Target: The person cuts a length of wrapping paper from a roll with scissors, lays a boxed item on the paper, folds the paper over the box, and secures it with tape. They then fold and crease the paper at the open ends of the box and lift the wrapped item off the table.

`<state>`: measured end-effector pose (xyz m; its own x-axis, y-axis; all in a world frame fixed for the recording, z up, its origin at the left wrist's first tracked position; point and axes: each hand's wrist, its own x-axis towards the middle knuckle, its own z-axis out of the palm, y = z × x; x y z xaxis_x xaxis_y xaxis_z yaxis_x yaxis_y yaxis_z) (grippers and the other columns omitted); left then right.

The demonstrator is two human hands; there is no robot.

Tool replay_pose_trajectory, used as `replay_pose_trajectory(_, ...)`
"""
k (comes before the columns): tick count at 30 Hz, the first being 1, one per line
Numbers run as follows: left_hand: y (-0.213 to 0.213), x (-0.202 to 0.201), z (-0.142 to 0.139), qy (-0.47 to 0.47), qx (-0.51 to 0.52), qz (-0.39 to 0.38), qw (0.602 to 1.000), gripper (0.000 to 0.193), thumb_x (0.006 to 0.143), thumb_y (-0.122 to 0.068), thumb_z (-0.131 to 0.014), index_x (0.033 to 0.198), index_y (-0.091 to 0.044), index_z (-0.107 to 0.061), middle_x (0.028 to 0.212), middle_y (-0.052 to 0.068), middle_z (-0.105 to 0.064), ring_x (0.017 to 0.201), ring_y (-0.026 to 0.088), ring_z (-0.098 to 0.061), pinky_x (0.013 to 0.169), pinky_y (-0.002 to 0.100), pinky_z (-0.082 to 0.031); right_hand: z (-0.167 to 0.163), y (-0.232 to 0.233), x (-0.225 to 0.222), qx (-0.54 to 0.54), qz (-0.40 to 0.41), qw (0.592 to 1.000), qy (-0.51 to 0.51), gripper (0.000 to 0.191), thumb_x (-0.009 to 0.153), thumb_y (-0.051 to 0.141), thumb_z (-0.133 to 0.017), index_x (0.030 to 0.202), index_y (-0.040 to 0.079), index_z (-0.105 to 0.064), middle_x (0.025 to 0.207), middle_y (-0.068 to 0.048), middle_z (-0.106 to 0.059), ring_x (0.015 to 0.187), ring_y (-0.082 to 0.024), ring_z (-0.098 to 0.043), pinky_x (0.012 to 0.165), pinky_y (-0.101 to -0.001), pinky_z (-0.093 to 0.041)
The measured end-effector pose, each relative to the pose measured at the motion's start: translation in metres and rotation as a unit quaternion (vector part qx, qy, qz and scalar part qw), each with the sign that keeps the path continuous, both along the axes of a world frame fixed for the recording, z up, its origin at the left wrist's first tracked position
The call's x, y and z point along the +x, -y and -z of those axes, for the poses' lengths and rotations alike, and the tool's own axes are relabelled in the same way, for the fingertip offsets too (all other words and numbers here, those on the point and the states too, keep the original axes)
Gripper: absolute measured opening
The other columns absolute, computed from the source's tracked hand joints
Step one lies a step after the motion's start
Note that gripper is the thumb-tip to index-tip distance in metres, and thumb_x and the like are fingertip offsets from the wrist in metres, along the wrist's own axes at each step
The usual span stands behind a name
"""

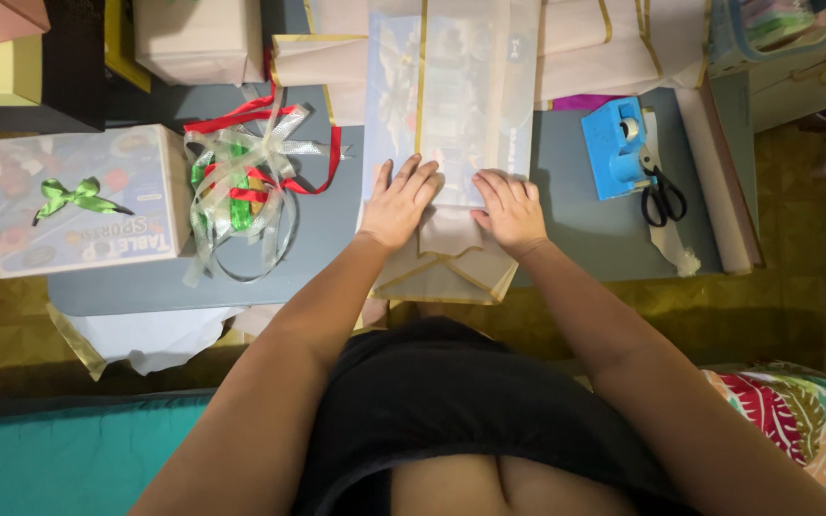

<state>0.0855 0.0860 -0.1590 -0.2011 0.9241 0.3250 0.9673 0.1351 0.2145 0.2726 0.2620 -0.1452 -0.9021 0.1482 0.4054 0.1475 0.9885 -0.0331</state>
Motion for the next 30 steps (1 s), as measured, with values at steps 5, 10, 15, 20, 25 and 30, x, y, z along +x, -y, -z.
replay_pose_trajectory(5,0.001,-0.002,0.002,-0.014,0.002,0.003,1.000,0.050,0.092,-0.013,-0.061,0.141,-0.015,-0.050,0.152,0.004,-0.047,0.146,0.028,-0.042,0.114,0.062,-0.035,0.001,-0.003,0.002,0.003,-0.023,1.000,-0.006,0.056,0.081,0.027,-0.083,0.132,0.015,-0.063,0.135,-0.003,-0.058,0.127,-0.024,-0.053,0.105,-0.0445,-0.039)
replay_pose_trajectory(10,0.001,-0.007,-0.002,-0.018,-0.032,0.002,0.999,0.051,0.092,-0.012,-0.059,0.141,-0.020,-0.050,0.152,0.000,-0.048,0.145,0.024,-0.042,0.114,0.059,-0.035,0.004,-0.006,0.011,0.038,-0.069,0.996,-0.039,0.030,0.087,0.026,-0.078,0.116,0.026,-0.070,0.123,0.000,-0.058,0.125,-0.023,-0.049,0.104,-0.0499,-0.035)
replay_pose_trajectory(15,-0.002,-0.008,-0.008,-0.003,-0.046,0.000,0.999,0.053,0.090,-0.010,-0.059,0.141,-0.021,-0.051,0.152,-0.001,-0.048,0.143,0.023,-0.043,0.112,0.057,-0.034,0.008,-0.001,0.021,0.029,-0.162,0.986,0.012,0.031,0.091,0.017,-0.066,0.121,0.020,-0.073,0.123,0.002,-0.062,0.123,-0.019,-0.053,0.102,-0.0433,-0.042)
replay_pose_trajectory(20,-0.003,-0.008,-0.011,0.000,-0.048,0.000,0.999,0.054,0.089,-0.009,-0.059,0.141,-0.021,-0.051,0.153,-0.001,-0.048,0.144,0.023,-0.042,0.112,0.057,-0.034,0.019,0.030,0.011,-0.125,-0.118,0.969,0.179,0.043,0.089,0.016,-0.062,0.132,0.011,-0.064,0.135,-0.004,-0.061,0.128,-0.025,-0.054,0.108,-0.0398,-0.044)
replay_pose_trajectory(25,-0.003,-0.011,-0.017,0.014,-0.052,0.007,0.998,0.054,0.090,-0.009,-0.061,0.141,-0.021,-0.051,0.154,0.000,-0.046,0.144,0.024,-0.041,0.112,0.057,-0.034,0.022,0.040,0.003,-0.116,-0.090,0.973,0.179,0.057,0.091,0.015,-0.063,0.146,0.008,-0.053,0.151,-0.006,-0.052,0.138,-0.025,-0.049,0.117,-0.0389,-0.038)
replay_pose_trajectory(30,-0.001,-0.015,-0.026,0.001,-0.065,0.026,0.998,0.058,0.087,-0.009,-0.061,0.143,-0.019,-0.050,0.153,0.000,-0.045,0.144,0.024,-0.040,0.112,0.060,-0.033,0.026,0.041,0.010,-0.160,-0.084,0.963,0.201,0.070,0.081,0.020,-0.069,0.147,0.006,-0.049,0.151,-0.008,-0.049,0.137,-0.027,-0.046,0.116,-0.0407,-0.035)
